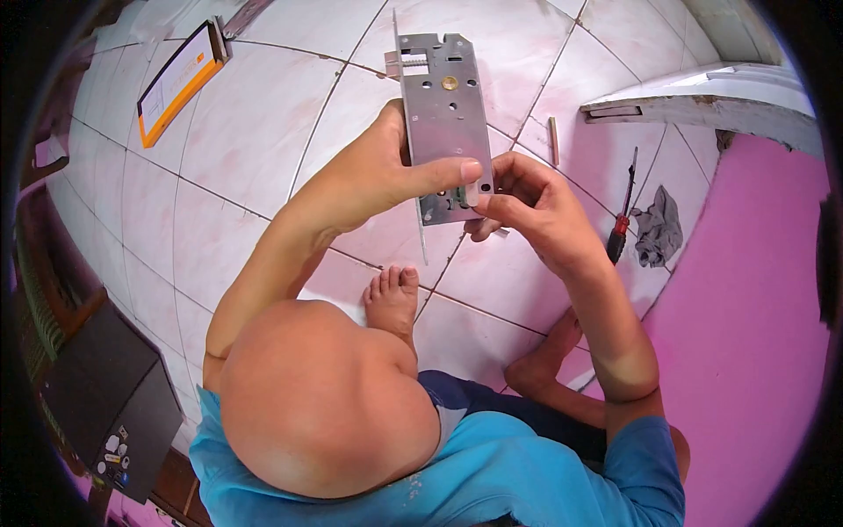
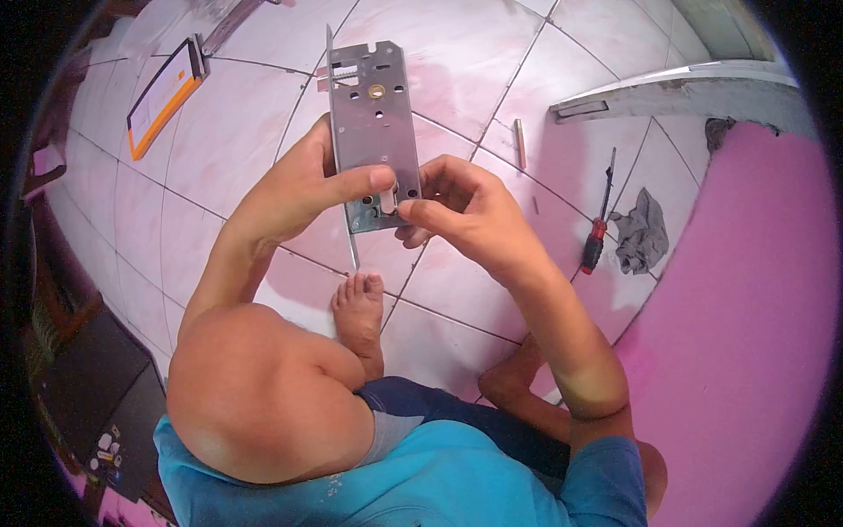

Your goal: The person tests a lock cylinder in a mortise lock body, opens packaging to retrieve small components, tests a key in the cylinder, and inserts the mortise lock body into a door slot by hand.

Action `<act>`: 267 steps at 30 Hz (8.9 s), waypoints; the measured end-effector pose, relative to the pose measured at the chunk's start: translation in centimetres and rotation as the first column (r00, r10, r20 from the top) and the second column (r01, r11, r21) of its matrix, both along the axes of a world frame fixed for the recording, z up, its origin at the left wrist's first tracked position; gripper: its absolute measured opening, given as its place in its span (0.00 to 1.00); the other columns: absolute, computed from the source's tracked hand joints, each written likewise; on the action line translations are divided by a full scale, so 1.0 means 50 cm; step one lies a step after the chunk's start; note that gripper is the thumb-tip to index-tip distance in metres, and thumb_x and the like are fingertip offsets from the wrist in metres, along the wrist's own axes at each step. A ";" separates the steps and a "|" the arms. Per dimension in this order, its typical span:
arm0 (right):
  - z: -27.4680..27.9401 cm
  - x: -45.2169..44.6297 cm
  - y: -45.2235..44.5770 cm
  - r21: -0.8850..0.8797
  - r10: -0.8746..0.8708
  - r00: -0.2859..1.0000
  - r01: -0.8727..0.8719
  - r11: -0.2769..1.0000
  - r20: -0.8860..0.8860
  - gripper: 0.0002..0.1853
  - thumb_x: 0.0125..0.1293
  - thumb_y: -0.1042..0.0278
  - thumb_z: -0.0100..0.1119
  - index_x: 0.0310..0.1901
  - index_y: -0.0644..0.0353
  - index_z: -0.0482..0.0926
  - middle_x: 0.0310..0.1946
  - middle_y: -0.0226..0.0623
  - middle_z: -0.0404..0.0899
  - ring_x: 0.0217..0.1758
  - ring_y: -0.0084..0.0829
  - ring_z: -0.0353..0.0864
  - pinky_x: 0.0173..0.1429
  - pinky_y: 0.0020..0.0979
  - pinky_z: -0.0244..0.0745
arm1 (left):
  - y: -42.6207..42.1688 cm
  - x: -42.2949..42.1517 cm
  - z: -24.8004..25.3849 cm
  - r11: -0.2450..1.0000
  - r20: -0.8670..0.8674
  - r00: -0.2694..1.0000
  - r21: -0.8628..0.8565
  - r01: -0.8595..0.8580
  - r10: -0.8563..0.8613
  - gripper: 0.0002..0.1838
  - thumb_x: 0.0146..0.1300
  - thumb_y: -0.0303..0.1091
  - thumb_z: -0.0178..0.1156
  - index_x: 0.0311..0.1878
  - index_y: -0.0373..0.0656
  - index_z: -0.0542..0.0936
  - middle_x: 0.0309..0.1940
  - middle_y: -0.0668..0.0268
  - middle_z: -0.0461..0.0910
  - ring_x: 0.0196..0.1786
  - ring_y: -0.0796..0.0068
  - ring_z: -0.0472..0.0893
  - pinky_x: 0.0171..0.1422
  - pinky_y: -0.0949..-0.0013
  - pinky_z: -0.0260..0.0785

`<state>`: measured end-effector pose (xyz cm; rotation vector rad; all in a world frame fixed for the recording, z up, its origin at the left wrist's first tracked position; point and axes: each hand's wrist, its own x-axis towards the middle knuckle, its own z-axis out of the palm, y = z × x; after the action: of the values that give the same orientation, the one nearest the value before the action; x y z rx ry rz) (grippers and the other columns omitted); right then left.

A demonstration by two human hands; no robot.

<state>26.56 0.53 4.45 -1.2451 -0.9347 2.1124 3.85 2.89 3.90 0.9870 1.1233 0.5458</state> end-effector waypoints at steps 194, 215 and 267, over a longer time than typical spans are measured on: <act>0.019 -0.094 -0.041 0.848 -0.369 0.848 -0.159 0.506 0.379 0.14 0.57 0.81 0.68 0.46 0.60 0.80 0.34 0.37 0.75 0.34 0.32 0.78 0.39 0.33 0.75 | -0.008 0.045 -0.012 0.863 0.562 0.657 -0.278 -0.423 0.503 0.31 0.67 0.44 0.45 0.67 0.32 0.70 0.52 0.53 0.81 0.50 0.63 0.84 0.55 0.61 0.81; -0.066 -0.120 -0.079 0.498 -0.266 0.800 -0.047 0.866 0.538 0.14 0.67 0.63 0.66 0.39 0.67 0.77 0.34 0.50 0.82 0.33 0.44 0.83 0.40 0.41 0.77 | -0.059 0.059 -0.123 0.831 0.319 0.795 0.038 -0.555 0.516 0.20 0.69 0.29 0.44 0.63 0.34 0.60 0.57 0.44 0.76 0.49 0.52 0.84 0.53 0.52 0.82; -0.303 0.151 -0.189 0.491 -0.223 0.447 -0.845 0.213 0.866 0.21 0.67 0.65 0.58 0.62 0.55 0.79 0.67 0.36 0.72 0.75 0.39 0.65 0.81 0.50 0.54 | -0.066 0.075 -0.253 0.879 0.383 0.811 -0.368 -0.304 0.441 0.21 0.71 0.32 0.50 0.65 0.41 0.63 0.54 0.38 0.81 0.51 0.54 0.86 0.54 0.56 0.83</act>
<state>34.09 -8.91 -10.72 -1.2473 -2.6938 0.4200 7.58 -0.40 -8.76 0.3378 0.9326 0.8589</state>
